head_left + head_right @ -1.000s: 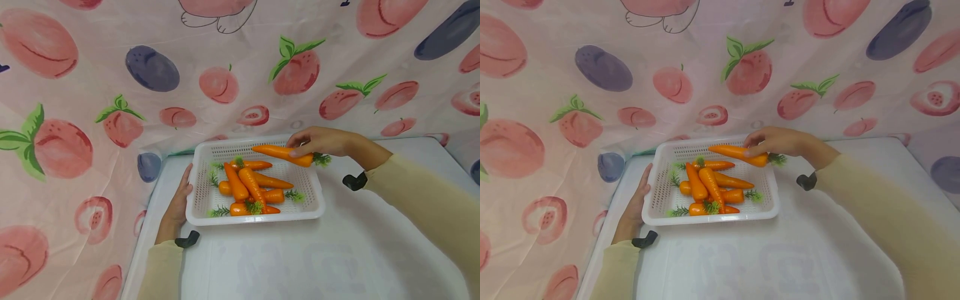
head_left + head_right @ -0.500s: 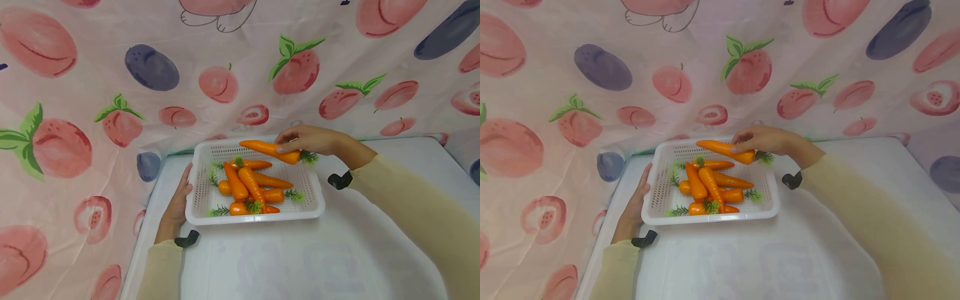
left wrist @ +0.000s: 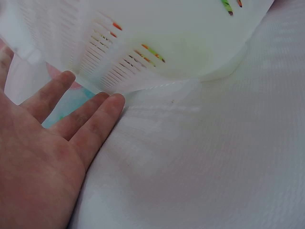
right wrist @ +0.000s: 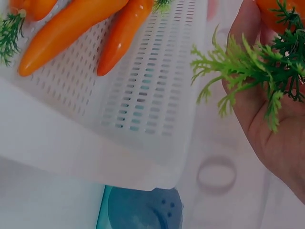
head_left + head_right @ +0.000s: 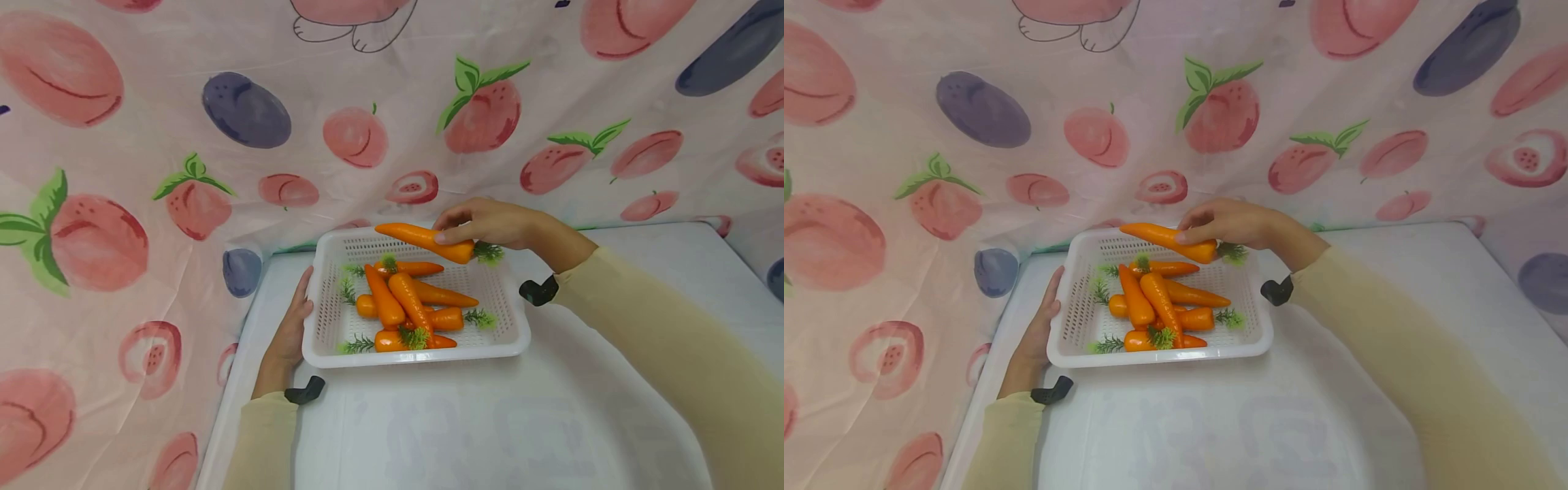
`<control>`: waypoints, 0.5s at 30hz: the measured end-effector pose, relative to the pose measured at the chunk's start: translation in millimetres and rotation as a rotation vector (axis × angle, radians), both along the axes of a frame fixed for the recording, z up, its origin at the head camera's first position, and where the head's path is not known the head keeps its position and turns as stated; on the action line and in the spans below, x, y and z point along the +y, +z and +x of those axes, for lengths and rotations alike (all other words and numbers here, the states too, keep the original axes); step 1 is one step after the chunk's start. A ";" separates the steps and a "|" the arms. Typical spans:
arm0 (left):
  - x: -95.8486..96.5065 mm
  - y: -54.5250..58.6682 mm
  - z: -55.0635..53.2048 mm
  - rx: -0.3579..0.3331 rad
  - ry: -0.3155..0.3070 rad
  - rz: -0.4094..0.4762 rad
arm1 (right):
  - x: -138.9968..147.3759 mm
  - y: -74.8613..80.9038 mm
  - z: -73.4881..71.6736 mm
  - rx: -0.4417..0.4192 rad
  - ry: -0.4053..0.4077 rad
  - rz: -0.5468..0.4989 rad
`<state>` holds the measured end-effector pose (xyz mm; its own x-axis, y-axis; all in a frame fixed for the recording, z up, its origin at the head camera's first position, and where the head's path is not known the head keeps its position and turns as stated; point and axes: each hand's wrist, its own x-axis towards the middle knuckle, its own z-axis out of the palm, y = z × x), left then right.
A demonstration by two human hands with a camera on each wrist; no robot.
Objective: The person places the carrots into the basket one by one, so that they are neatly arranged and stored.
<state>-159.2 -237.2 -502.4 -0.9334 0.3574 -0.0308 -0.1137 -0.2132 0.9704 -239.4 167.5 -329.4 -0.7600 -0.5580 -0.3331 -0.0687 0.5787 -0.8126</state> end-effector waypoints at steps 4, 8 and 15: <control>-0.1 -0.5 0.2 -0.005 0.000 0.007 | -2.3 -0.7 -1.0 -0.002 -0.002 -0.012; -0.6 -1.1 -0.3 0.000 -0.003 0.015 | -3.8 -0.3 -0.6 -0.011 -0.009 -0.019; -1.3 -1.9 -1.4 0.001 -0.007 0.024 | -2.5 1.6 1.4 -0.020 -0.014 -0.036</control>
<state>-160.6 -238.5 -504.3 -0.9309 0.3647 -0.0212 -0.1144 -0.2357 0.9651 -238.0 165.0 -327.8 -0.7610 -0.5593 -0.3287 -0.0440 0.5500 -0.8340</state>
